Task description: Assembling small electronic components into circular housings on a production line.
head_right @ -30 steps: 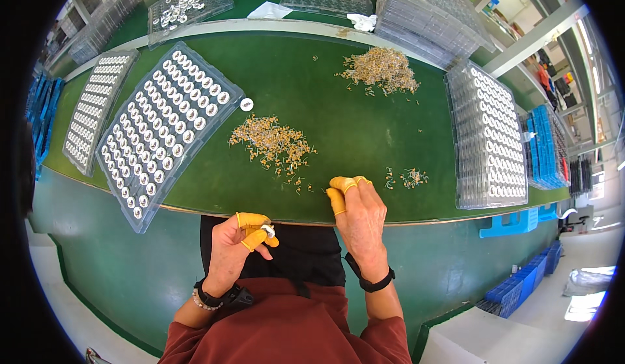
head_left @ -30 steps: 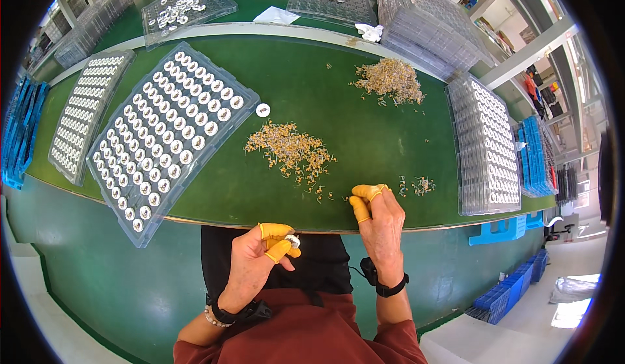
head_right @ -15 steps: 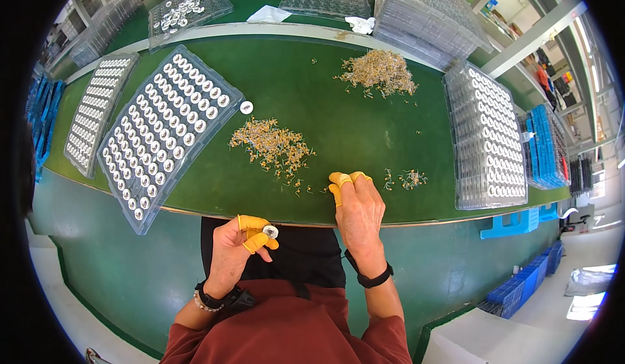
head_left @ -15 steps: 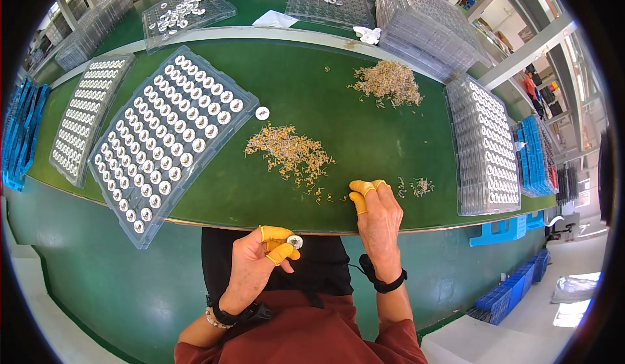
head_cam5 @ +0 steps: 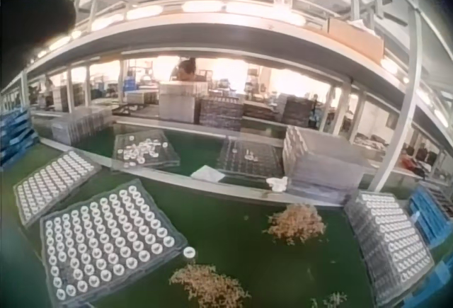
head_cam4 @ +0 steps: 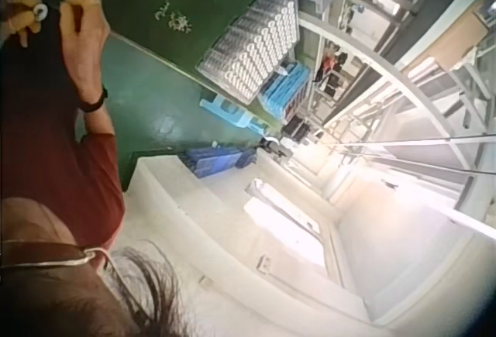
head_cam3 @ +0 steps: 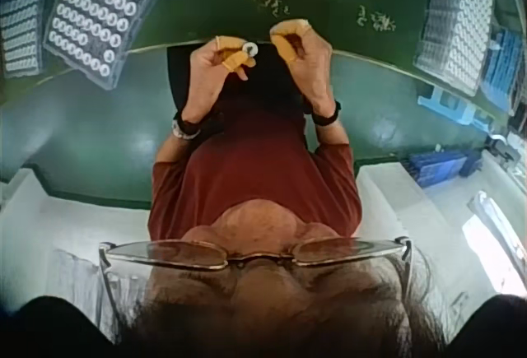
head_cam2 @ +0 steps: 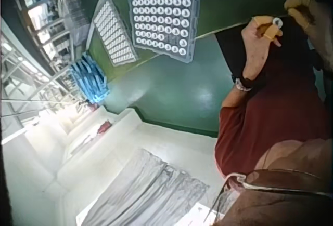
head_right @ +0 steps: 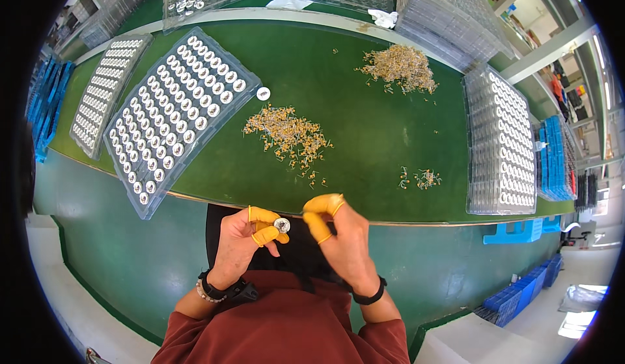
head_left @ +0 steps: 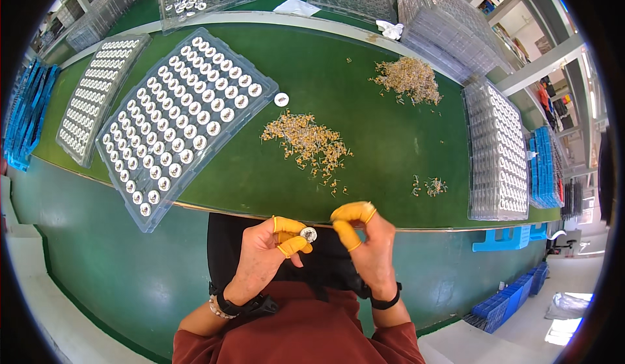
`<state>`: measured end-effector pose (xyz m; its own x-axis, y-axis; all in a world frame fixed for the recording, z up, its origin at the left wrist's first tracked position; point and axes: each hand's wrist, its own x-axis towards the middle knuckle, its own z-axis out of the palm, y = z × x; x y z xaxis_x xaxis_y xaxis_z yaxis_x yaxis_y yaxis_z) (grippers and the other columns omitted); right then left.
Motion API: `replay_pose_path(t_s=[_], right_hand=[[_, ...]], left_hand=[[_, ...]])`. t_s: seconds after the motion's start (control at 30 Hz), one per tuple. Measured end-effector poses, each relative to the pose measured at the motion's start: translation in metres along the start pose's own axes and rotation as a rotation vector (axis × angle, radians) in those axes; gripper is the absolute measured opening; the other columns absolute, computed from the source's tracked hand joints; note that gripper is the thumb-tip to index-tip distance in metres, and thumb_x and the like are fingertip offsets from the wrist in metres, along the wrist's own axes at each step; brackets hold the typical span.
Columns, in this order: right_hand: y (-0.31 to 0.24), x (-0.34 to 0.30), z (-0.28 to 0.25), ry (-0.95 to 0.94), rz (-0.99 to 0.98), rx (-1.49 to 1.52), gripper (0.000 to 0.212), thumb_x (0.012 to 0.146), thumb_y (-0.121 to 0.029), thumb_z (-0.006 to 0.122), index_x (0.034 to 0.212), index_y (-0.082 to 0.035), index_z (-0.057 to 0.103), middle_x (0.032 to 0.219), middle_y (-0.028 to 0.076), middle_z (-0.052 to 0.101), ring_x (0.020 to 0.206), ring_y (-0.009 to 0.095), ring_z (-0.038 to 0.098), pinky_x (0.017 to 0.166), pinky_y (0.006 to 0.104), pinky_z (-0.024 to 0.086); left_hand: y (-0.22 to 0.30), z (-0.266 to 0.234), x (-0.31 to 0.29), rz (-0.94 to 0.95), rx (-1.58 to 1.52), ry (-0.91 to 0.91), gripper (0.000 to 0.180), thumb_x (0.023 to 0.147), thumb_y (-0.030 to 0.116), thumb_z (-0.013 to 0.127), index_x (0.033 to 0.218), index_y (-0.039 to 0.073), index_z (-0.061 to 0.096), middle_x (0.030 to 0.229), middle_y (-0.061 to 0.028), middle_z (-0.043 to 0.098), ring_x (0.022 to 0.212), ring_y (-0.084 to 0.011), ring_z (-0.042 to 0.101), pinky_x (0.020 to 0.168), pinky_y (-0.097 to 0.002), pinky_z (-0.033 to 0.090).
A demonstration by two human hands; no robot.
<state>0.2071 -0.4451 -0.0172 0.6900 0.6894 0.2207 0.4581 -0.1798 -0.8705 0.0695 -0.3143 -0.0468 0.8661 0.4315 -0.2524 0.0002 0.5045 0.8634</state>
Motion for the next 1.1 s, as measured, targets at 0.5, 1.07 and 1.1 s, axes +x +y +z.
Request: replay_pose_path(t_s=[0.5, 1.07, 1.1], right_hand=[[-0.006, -0.016, 0.028, 0.045, -0.147, 0.003, 0.021, 0.078, 0.007, 0.068, 0.097, 0.0, 0.062, 0.091, 0.014, 0.065, 0.077, 0.028, 0.064, 0.065, 0.0324, 0.052], [0.0, -0.019, 0.034, 0.087, -0.398, -0.196, 0.023, 0.073, 0.007, 0.072, 0.093, -0.002, 0.064, 0.089, 0.012, 0.063, 0.076, 0.028, 0.063, 0.063, 0.0333, 0.052], [-0.002, -0.019, 0.031, 0.044, -0.338, -0.113, 0.024, 0.073, 0.006, 0.073, 0.093, -0.003, 0.063, 0.089, 0.012, 0.063, 0.076, 0.027, 0.063, 0.064, 0.0327, 0.051]], left_hand=[[0.007, -0.002, -0.005, -0.025, -0.02, -0.029, 0.017, 0.091, 0.006, 0.063, 0.104, -0.004, 0.062, 0.091, -0.0116, 0.067, 0.071, -0.0172, 0.067, 0.051, -0.0255, 0.056], [-0.001, -0.002, -0.006, 0.027, 0.0, -0.011, 0.014, 0.088, 0.001, 0.065, 0.102, -0.004, 0.063, 0.09, -0.0101, 0.067, 0.072, -0.0144, 0.065, 0.053, -0.0235, 0.055], [-0.004, -0.003, -0.007, 0.095, 0.118, -0.002, 0.015, 0.087, 0.0, 0.065, 0.102, -0.004, 0.063, 0.091, -0.0095, 0.066, 0.073, -0.014, 0.065, 0.054, -0.0231, 0.055]])
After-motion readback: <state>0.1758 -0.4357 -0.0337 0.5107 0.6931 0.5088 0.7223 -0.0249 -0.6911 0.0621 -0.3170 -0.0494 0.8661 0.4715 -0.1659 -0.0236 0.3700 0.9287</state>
